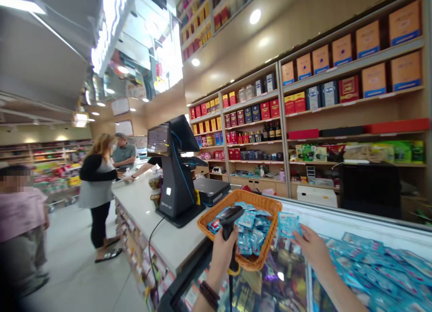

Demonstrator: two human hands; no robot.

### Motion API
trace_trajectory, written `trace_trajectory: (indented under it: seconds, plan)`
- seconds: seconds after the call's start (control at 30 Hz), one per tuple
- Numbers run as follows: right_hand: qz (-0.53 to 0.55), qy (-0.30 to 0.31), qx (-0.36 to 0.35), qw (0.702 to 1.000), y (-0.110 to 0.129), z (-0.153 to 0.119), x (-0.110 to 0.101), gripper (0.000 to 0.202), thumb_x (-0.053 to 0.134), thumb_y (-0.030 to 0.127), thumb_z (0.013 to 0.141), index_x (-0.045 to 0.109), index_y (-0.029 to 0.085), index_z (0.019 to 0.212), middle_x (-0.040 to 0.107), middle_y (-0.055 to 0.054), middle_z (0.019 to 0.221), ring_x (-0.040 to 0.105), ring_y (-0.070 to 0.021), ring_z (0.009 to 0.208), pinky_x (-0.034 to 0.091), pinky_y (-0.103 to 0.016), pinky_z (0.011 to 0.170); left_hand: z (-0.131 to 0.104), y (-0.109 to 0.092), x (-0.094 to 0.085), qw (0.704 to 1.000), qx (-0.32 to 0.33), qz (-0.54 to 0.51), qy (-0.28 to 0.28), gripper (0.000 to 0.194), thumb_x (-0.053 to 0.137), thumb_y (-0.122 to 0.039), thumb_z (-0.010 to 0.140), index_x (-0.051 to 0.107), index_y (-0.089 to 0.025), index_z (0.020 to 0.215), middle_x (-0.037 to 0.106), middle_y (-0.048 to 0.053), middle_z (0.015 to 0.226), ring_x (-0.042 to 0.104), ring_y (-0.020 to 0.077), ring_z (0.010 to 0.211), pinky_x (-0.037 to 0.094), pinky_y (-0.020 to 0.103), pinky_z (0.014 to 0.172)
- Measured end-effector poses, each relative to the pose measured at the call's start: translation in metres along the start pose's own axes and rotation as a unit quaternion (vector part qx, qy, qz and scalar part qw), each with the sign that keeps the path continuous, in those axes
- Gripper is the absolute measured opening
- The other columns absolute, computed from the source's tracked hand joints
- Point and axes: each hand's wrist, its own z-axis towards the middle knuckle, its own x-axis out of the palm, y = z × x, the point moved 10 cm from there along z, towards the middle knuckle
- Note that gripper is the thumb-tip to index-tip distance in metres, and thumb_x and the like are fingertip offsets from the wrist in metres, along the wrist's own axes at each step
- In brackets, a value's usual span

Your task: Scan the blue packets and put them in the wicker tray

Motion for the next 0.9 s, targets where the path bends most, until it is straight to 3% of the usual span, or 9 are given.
trace_trajectory:
  seconds: [0.1, 0.23, 0.33, 0.4, 0.53, 0.67, 0.8, 0.9]
  plan:
    - [0.082, 0.102, 0.049, 0.990, 0.015, 0.002, 0.063, 0.031, 0.076, 0.040, 0.051, 0.067, 0.027, 0.078, 0.079, -0.012, 0.072, 0.081, -0.0405, 0.080, 0.066, -0.057, 0.088, 0.014, -0.007, -0.034, 0.999, 0.026, 0.030, -0.023, 0.058, 0.079, -0.075, 0.072, 0.056, -0.022, 0.075, 0.049, -0.006, 0.046, 0.048, 0.0123, 0.040, 0.042, 0.025, 0.044]
    - [0.087, 0.178, 0.051, 0.979, 0.038, 0.001, 0.131, 0.014, 0.073, 0.027, 0.059, 0.070, 0.027, 0.073, 0.081, -0.009, 0.075, 0.082, -0.0369, 0.093, 0.064, -0.054, 0.096, 0.025, -0.005, -0.054, 0.998, 0.031, 0.039, -0.025, 0.061, 0.076, -0.079, 0.072, 0.057, -0.022, 0.079, 0.049, -0.007, 0.047, 0.048, 0.0123, 0.039, 0.042, 0.025, 0.044]
    - [0.093, 0.187, 0.045, 0.977, 0.045, 0.005, 0.160, 0.011, 0.074, 0.023, 0.063, 0.072, 0.027, 0.073, 0.084, -0.010, 0.087, 0.079, -0.0355, 0.109, 0.063, -0.049, 0.100, 0.029, 0.000, -0.060, 0.999, 0.031, 0.033, -0.029, 0.064, 0.077, -0.081, 0.070, 0.055, -0.022, 0.078, 0.049, -0.008, 0.049, 0.046, 0.0111, 0.038, 0.042, 0.025, 0.044]
    - [0.098, 0.176, 0.052, 0.978, 0.043, 0.009, 0.165, 0.010, 0.075, 0.021, 0.064, 0.070, 0.028, 0.070, 0.084, -0.012, 0.091, 0.077, -0.0355, 0.114, 0.061, -0.048, 0.102, 0.031, 0.004, -0.062, 0.999, 0.027, 0.028, -0.034, 0.064, 0.077, -0.082, 0.069, 0.053, -0.023, 0.076, 0.047, -0.008, 0.048, 0.045, 0.0110, 0.038, 0.042, 0.025, 0.043]
    - [0.124, 0.160, 0.073, 0.976, 0.025, 0.009, 0.146, 0.011, 0.076, 0.022, 0.062, 0.073, 0.026, 0.071, 0.085, -0.014, 0.097, 0.076, -0.0370, 0.117, 0.057, -0.049, 0.109, 0.030, 0.008, -0.061, 0.999, 0.022, 0.031, -0.038, 0.062, 0.078, -0.080, 0.069, 0.052, -0.023, 0.074, 0.047, -0.008, 0.046, 0.046, 0.0113, 0.037, 0.039, 0.024, 0.042]
    - [0.159, 0.137, 0.087, 0.974, 0.005, 0.006, 0.104, 0.020, 0.080, 0.025, 0.055, 0.079, 0.025, 0.075, 0.086, -0.011, 0.097, 0.075, -0.0385, 0.119, 0.054, -0.051, 0.113, 0.023, 0.003, -0.048, 0.999, 0.018, 0.026, -0.022, 0.059, 0.081, -0.075, 0.068, 0.055, -0.022, 0.075, 0.049, -0.007, 0.048, 0.047, 0.0121, 0.038, 0.038, 0.024, 0.042]
    - [0.138, 0.097, 0.066, 0.983, 0.001, 0.008, 0.043, 0.028, 0.085, 0.031, 0.050, 0.083, 0.026, 0.077, 0.086, -0.012, 0.103, 0.075, -0.0387, 0.120, 0.055, -0.048, 0.111, 0.012, -0.001, -0.017, 0.999, 0.017, 0.020, 0.019, 0.057, 0.081, -0.073, 0.068, 0.056, -0.022, 0.072, 0.049, -0.006, 0.047, 0.049, 0.0134, 0.041, 0.041, 0.025, 0.045]
    - [0.059, 0.055, -0.006, 0.997, 0.016, 0.013, -0.023, 0.032, 0.084, 0.044, 0.054, 0.083, 0.025, 0.080, 0.086, -0.012, 0.103, 0.078, -0.0388, 0.112, 0.059, -0.051, 0.103, 0.000, -0.001, 0.015, 0.999, 0.015, 0.012, 0.049, 0.057, 0.080, -0.074, 0.068, 0.054, -0.023, 0.070, 0.049, -0.006, 0.047, 0.049, 0.0132, 0.041, 0.043, 0.026, 0.045]
